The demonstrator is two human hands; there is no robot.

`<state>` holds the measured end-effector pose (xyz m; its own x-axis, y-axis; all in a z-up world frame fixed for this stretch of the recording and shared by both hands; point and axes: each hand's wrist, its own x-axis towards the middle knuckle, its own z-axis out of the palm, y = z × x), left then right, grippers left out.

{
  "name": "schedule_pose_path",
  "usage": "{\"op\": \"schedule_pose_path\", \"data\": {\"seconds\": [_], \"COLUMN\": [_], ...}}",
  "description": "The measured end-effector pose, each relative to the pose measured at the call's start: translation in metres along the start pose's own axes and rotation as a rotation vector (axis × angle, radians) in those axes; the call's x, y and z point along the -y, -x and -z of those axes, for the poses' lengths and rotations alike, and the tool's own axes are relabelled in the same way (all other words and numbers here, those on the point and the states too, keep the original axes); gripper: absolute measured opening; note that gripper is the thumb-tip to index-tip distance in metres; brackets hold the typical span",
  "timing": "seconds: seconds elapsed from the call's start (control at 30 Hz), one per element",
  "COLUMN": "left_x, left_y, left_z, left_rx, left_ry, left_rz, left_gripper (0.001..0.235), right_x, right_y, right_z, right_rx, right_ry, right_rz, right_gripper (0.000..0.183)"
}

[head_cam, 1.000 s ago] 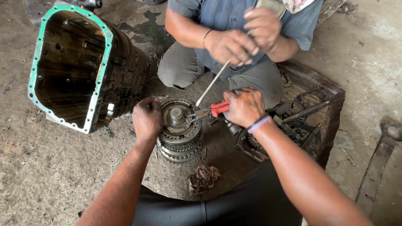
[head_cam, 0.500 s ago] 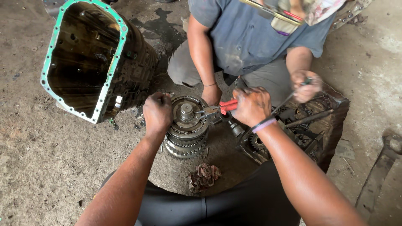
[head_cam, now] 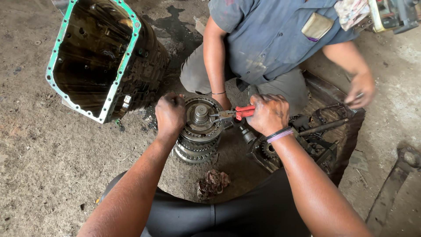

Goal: The person uses pliers and a screwdriver to remove a retaining clip from a gear assembly. They then separate the gears and bearings, inspecting the components by hand.

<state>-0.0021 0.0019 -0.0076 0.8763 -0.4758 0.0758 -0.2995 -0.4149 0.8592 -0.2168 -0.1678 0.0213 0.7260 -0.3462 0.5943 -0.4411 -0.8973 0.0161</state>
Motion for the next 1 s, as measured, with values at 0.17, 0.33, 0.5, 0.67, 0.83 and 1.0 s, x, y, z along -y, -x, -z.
{"op": "schedule_pose_path", "data": {"seconds": [0.17,0.33,0.5,0.67,0.83,1.0], "left_x": [0.003,0.003,0.002,0.016,0.04,0.052], "left_y": [0.0,0.0,0.001,-0.004,-0.015,-0.019], "left_z": [-0.002,-0.002,-0.001,-0.004,-0.016,-0.011], "left_rx": [-0.039,-0.051,-0.025,0.022,-0.152,-0.051], "left_ry": [0.012,0.013,0.015,0.052,-0.024,0.059], "left_rz": [-0.051,-0.079,-0.061,-0.069,-0.203,-0.202], "left_gripper": [0.029,0.028,0.028,0.028,0.028,0.032], "right_x": [0.001,-0.003,-0.004,-0.004,-0.009,-0.009], "right_y": [0.002,0.005,0.008,0.008,0.014,0.019], "right_z": [0.0,-0.002,-0.003,-0.003,-0.005,-0.015], "right_rx": [-0.002,-0.021,-0.006,0.04,-0.016,-0.026], "right_ry": [-0.002,0.009,0.005,0.001,-0.016,-0.003], "right_rz": [0.003,0.013,0.009,-0.021,0.031,-0.026], "right_gripper": [0.035,0.017,0.014,0.012,0.021,0.029]}}
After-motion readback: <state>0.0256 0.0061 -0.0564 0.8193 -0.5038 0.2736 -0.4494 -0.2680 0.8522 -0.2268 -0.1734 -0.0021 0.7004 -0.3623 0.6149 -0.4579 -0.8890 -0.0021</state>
